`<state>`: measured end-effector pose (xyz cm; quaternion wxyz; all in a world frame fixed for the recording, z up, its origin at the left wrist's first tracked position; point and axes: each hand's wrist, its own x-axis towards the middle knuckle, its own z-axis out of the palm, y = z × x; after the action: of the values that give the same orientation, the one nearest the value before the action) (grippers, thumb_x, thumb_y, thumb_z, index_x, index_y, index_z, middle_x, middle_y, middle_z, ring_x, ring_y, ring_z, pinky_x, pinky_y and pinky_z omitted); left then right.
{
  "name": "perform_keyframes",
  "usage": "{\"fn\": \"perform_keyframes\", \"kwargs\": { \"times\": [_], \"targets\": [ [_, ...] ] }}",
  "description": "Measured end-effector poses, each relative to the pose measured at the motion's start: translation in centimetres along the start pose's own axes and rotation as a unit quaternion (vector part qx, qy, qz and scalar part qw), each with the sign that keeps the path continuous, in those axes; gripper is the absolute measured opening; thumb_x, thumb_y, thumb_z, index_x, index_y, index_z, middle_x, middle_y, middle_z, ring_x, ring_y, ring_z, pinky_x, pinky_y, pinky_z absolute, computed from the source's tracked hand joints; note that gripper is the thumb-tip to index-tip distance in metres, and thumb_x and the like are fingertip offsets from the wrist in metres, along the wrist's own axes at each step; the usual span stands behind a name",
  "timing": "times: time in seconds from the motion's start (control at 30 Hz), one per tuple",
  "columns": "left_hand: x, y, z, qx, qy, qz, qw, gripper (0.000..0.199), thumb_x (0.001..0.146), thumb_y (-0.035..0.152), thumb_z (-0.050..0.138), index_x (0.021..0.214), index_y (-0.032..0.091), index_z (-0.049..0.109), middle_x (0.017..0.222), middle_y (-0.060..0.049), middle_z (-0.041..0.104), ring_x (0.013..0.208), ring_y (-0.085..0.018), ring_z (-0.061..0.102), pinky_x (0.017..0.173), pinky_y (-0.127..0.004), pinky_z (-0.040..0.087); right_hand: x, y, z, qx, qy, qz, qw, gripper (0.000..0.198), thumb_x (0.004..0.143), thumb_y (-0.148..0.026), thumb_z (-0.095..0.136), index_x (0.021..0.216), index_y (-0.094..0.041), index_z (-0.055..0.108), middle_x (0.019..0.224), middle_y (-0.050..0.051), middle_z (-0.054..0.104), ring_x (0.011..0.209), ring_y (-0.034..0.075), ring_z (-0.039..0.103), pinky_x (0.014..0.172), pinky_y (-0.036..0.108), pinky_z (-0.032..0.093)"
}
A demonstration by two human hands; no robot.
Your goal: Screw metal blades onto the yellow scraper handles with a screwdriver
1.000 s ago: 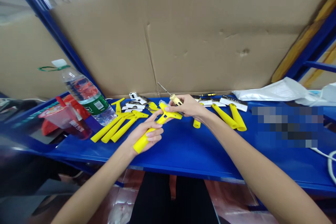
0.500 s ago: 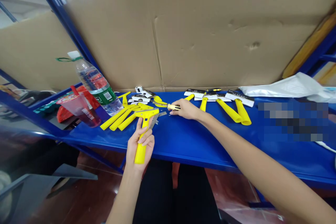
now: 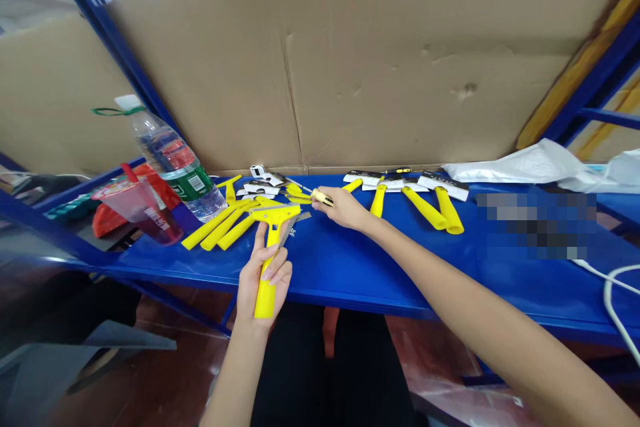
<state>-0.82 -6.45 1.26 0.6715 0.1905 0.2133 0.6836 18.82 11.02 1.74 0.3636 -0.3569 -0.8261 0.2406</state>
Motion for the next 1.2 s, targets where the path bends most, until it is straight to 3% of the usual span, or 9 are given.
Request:
{"fn": "perform_keyframes", "kwargs": {
  "times": [0.1, 0.2, 0.33, 0.5, 0.6, 0.67, 0.87, 1.1, 1.2],
  "targets": [
    [0.2, -0.1, 0.8, -0.021, 0.022, -0.013, 0.999, 0.057, 0.090, 0.000, 0.063, 0.138, 0.031, 0.062, 0.142, -0.009, 0.070, 0.049, 0.001, 0.035, 0.044, -0.013, 0.036, 0.2, -1.3, -0.3, 0.115, 0.111, 0.024, 0.987, 0.033, 0.091, -0.052, 0.080, 0.097, -0.020, 0.076, 0.090, 0.005, 0.078, 0.077, 0.020, 0.064, 0.072, 0.033, 0.049],
    [0.7, -0.5, 1.7, -0.048, 0.037, -0.035, 0.998, 0.050, 0.092, -0.003, 0.059, 0.131, 0.028, 0.064, 0.142, -0.010, 0.071, 0.049, 0.002, 0.037, 0.045, -0.012, 0.037, 0.5, -2.6, -0.7, 0.294, 0.194, 0.057, 0.934, 0.043, 0.081, -0.055, 0.091, 0.105, -0.021, 0.079, 0.104, 0.008, 0.083, 0.080, 0.019, 0.066, 0.064, 0.031, 0.051],
    [1.4, -1.4, 2.7, -0.085, 0.043, -0.056, 0.994, 0.047, 0.094, -0.005, 0.055, 0.129, 0.025, 0.063, 0.144, -0.013, 0.070, 0.049, 0.002, 0.040, 0.045, -0.012, 0.038, 0.6, -3.8, -1.7, 0.453, 0.221, 0.078, 0.860, 0.048, 0.068, -0.046, 0.102, 0.102, -0.023, 0.078, 0.112, 0.008, 0.085, 0.092, 0.019, 0.072, 0.060, 0.024, 0.052],
    [1.6, -2.0, 3.0, -0.076, 0.054, -0.045, 0.995, 0.052, 0.093, -0.006, 0.056, 0.134, 0.027, 0.057, 0.141, -0.013, 0.071, 0.048, 0.001, 0.041, 0.044, -0.013, 0.038, 0.6, -3.9, -2.7, 0.510, 0.225, 0.103, 0.824, 0.051, 0.062, -0.041, 0.107, 0.099, -0.023, 0.076, 0.115, 0.008, 0.086, 0.090, 0.016, 0.071, 0.051, 0.018, 0.046],
    [1.5, -2.0, 2.9, -0.056, 0.058, -0.036, 0.996, 0.055, 0.093, -0.005, 0.059, 0.136, 0.029, 0.057, 0.134, -0.009, 0.072, 0.048, 0.001, 0.042, 0.045, -0.014, 0.039, 0.5, -3.8, -2.9, 0.496, 0.221, 0.087, 0.835, 0.047, 0.065, -0.041, 0.106, 0.097, -0.022, 0.077, 0.116, 0.008, 0.085, 0.084, 0.014, 0.068, 0.047, 0.017, 0.041],
    [1.5, -2.0, 2.8, -0.050, 0.060, -0.036, 0.996, 0.056, 0.091, -0.005, 0.061, 0.135, 0.029, 0.058, 0.127, -0.007, 0.073, 0.048, 0.000, 0.042, 0.045, -0.014, 0.039, 0.4, -3.8, -2.9, 0.449, 0.204, 0.076, 0.867, 0.043, 0.068, -0.043, 0.104, 0.096, -0.021, 0.079, 0.116, 0.008, 0.083, 0.074, 0.011, 0.063, 0.044, 0.017, 0.036],
    [1.5, -1.9, 2.8, -0.030, 0.055, -0.040, 0.997, 0.056, 0.088, -0.004, 0.064, 0.133, 0.029, 0.060, 0.120, -0.004, 0.073, 0.049, 0.000, 0.039, 0.045, -0.015, 0.037, -0.1, -3.3, -3.1, 0.245, 0.012, 0.092, 0.965, 0.041, 0.072, -0.048, 0.100, 0.094, -0.017, 0.084, 0.104, 0.007, 0.080, 0.055, 0.007, 0.053, 0.041, 0.023, 0.032],
    [1.3, -1.9, 2.3, -0.025, 0.017, -0.031, 0.999, 0.054, 0.089, -0.004, 0.067, 0.132, 0.028, 0.061, 0.115, -0.002, 0.072, 0.051, -0.001, 0.042, 0.048, -0.015, 0.039, -0.5, -2.8, -2.7, 0.179, -0.087, 0.097, 0.975, 0.035, 0.079, -0.051, 0.095, 0.094, -0.020, 0.086, 0.109, 0.005, 0.078, 0.060, 0.008, 0.057, 0.046, 0.023, 0.036],
    [1.5, -1.9, 2.3, -0.022, 0.027, -0.044, 0.998, 0.056, 0.088, -0.005, 0.065, 0.132, 0.029, 0.059, 0.109, -0.001, 0.071, 0.050, -0.001, 0.042, 0.047, -0.015, 0.038, -0.5, -3.2, -2.5, 0.186, -0.087, 0.123, 0.971, 0.039, 0.075, -0.052, 0.096, 0.095, -0.020, 0.085, 0.093, 0.003, 0.075, 0.059, 0.009, 0.055, 0.044, 0.023, 0.033]
  ]
}}
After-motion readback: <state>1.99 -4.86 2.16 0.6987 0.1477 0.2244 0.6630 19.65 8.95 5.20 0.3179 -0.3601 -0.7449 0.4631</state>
